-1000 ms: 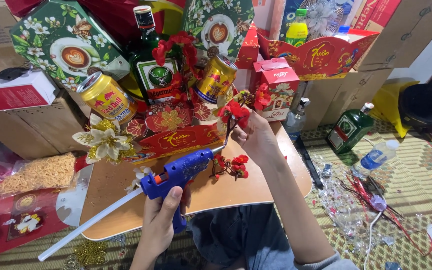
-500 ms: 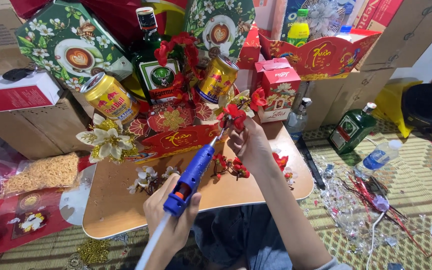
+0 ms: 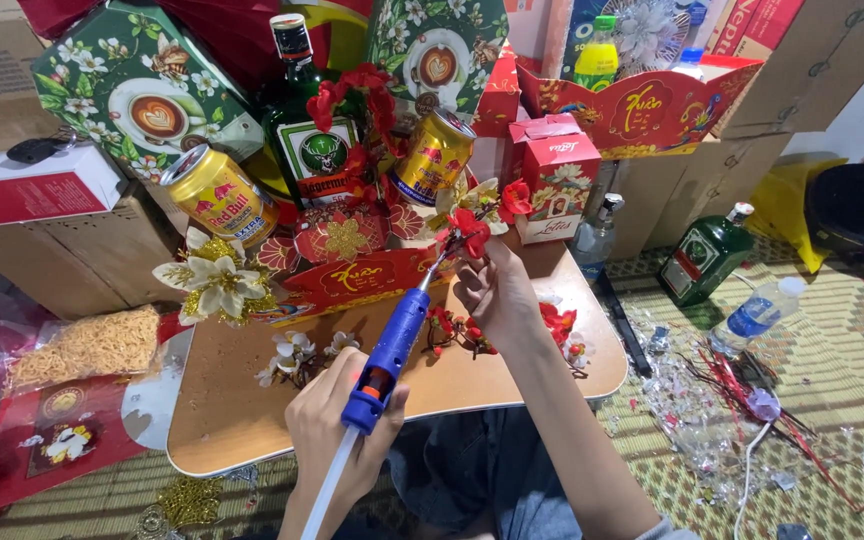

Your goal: The person decorates a gift basket by attaching artificial red flowers to a bottle and cans using a hot glue gun. They pick up flowers, apply glue, and press them onto the items within the basket.

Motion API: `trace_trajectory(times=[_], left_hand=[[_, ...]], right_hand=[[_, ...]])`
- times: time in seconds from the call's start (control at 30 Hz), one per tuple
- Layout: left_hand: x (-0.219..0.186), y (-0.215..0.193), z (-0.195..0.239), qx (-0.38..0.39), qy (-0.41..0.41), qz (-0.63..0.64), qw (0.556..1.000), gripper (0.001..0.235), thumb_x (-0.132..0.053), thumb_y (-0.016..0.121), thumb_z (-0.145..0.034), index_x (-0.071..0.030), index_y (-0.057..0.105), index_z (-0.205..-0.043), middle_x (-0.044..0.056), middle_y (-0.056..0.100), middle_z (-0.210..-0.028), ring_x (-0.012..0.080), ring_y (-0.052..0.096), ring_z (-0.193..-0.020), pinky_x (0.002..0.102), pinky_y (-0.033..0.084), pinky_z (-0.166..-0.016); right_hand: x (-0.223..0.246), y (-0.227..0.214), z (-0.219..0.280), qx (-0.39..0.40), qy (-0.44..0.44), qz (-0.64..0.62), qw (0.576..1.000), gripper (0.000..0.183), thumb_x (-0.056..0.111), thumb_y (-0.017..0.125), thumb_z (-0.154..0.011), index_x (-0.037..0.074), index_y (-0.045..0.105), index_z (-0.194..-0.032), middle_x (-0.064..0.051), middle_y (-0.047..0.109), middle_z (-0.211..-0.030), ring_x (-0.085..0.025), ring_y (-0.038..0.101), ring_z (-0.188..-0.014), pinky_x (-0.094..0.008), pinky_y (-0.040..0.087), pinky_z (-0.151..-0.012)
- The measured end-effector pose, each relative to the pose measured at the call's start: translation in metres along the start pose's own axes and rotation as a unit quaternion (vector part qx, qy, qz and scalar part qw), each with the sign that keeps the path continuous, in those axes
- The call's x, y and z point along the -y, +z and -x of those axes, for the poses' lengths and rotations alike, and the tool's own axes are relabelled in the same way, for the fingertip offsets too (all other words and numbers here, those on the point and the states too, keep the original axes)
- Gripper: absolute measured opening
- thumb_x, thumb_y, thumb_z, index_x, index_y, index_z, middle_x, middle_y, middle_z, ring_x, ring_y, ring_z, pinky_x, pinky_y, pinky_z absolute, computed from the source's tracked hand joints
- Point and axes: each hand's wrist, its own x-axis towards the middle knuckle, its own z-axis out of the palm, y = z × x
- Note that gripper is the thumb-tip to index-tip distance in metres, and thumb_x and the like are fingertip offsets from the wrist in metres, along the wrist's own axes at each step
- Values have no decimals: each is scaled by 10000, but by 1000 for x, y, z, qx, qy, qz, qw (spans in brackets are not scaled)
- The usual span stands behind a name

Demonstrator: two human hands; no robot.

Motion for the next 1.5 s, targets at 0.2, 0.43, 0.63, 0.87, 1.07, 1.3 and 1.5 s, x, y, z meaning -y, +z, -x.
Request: trace_trajectory(times=[0.2,0.43,0.63,0.87,1.07,1.3,1.5], left_hand=[[1,0,0,3,-4,-5,1000,396,-453,554,-945,-98,574,-771,15,489,-652,168,436,-488,307,372,-517],[5,1,2,-4,-3,5,1000,406,-452,541,-955,-109,535,-737,5,439,-636,153,395,-486,296,349,-496],[0,-2,1,-7,-5,6,1000,435,-490,515,-951,-103,564,-758,8,472,-646,158,423,-475,299,359,-481],[7,3,3,-9,-1,0,1000,399,-447,559,-943,-112,527,-730,1,437,-626,152,390,-468,297,343,-476],[5,1,3,-10,-1,1,1000,393,-449,555,-943,-123,532,-726,-10,446,-617,138,395,-463,281,351,-470],[2,-3,-1,-1,1,-10,1000,359,-419,574,-933,-113,561,-746,6,486,-634,158,430,-472,294,366,-492],[13,-10,6,53,-45,-30,997,339,-448,608,-909,-112,624,-869,3,593,-771,156,531,-468,293,434,-464]], right_hand=[[-1,-2,0,9,7,-14,1000,353,290,702,-852,24,660,-1080,-45,640,-889,-95,604,-711,-240,476,-626],[-2,-6,-3,12,-2,-4,1000,360,305,701,-847,20,652,-1061,-45,616,-857,-94,580,-693,-241,479,-624],[0,-3,-1,7,-5,4,1000,341,307,693,-853,35,646,-1055,-42,614,-833,-69,512,-611,-224,439,-585],[-4,-5,-2,19,5,-22,1000,347,304,719,-849,34,654,-1057,-45,638,-840,-85,578,-646,-222,457,-567],[-13,-13,-11,11,10,-24,1000,372,310,726,-834,36,645,-1072,-49,639,-883,-102,619,-702,-236,463,-615],[-6,-6,-4,20,9,-36,999,339,294,695,-870,33,641,-1080,-36,621,-878,-94,599,-695,-242,466,-613],[0,-12,-5,43,13,-68,997,285,230,665,-886,34,620,-1087,-47,609,-851,-81,524,-608,-231,429,-557]])
